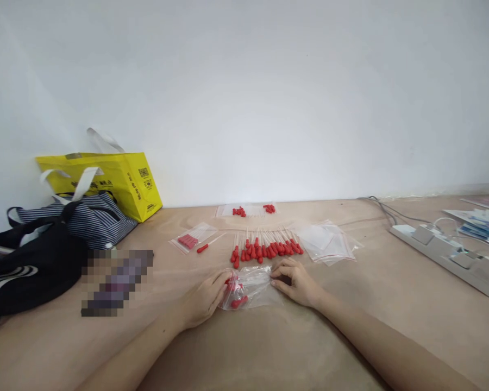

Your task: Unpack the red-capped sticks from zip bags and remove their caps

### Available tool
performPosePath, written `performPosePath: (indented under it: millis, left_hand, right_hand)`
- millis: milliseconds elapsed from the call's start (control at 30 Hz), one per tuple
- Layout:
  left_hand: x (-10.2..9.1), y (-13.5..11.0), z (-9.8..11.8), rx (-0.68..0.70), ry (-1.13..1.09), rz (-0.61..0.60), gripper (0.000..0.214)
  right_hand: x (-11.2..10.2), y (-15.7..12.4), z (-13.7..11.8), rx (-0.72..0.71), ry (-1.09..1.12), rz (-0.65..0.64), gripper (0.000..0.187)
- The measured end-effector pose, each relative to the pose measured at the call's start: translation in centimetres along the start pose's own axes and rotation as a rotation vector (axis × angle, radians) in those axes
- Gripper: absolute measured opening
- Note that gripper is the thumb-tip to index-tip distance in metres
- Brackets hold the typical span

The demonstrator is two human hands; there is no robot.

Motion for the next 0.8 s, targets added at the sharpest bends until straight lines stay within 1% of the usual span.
performPosePath:
  millis: [67,167,233,367,500,567,633,700,800]
  left_hand:
    - [0.1,0.0,-0.1,0.012,0.026,-0.001,0.035]
    - [0.1,0.0,0.5,0.057,0.033,-0.02,0.034]
    - [-0.2,0.0,0.7,0.06,0.014,-0.014,0.031]
    - [-1.0,0.1,0.4,0.024,-0.021,0.006,0.029]
    - [-2.0,-0.5,-1.0,-0.043,-0.09,0.023,0.037]
    - [-2.1,-0.8,-1.8,-0.093,-0.16,0.005,0.042]
    - [-2.0,-1.0,-1.9,-0.119,-0.227,-0.009,0.043]
    - [-2.0,-0.8,-1.5,-0.1,-0.239,0.01,0.037]
    - [-1.7,-0.1,0.0,-0.01,-0.181,0.032,0.03]
  right_hand:
    - [0.0,0.0,0.0,0.003,0.002,0.002,0.009]
    - [0.0,0.0,0.2,0.006,0.01,0.003,0.008]
    - [0.1,0.0,0.2,0.01,0.009,0.003,0.006]
    - [0.0,0.0,0.2,0.01,0.003,0.013,0.004]
    - [0.0,0.0,0.4,0.012,0.004,0.015,0.005]
    - [0.0,0.0,0.5,0.016,0.008,0.016,0.004]
    - [0.0,0.0,0.5,0.015,0.012,0.021,0.004]
    - [0.0,0.0,0.5,0.016,0.015,0.024,0.004]
    - [0.0,0.0,0.5,0.017,0.016,0.02,0.003]
Point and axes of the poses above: each hand's wrist, its own y-axis towards the middle knuckle, its own x-axis out of the palm, z = x × y, the point moved 9 cm from there along y, towards the middle knuckle, and after that the axes turned 3 degrees about -y, right-handed, at the moved point
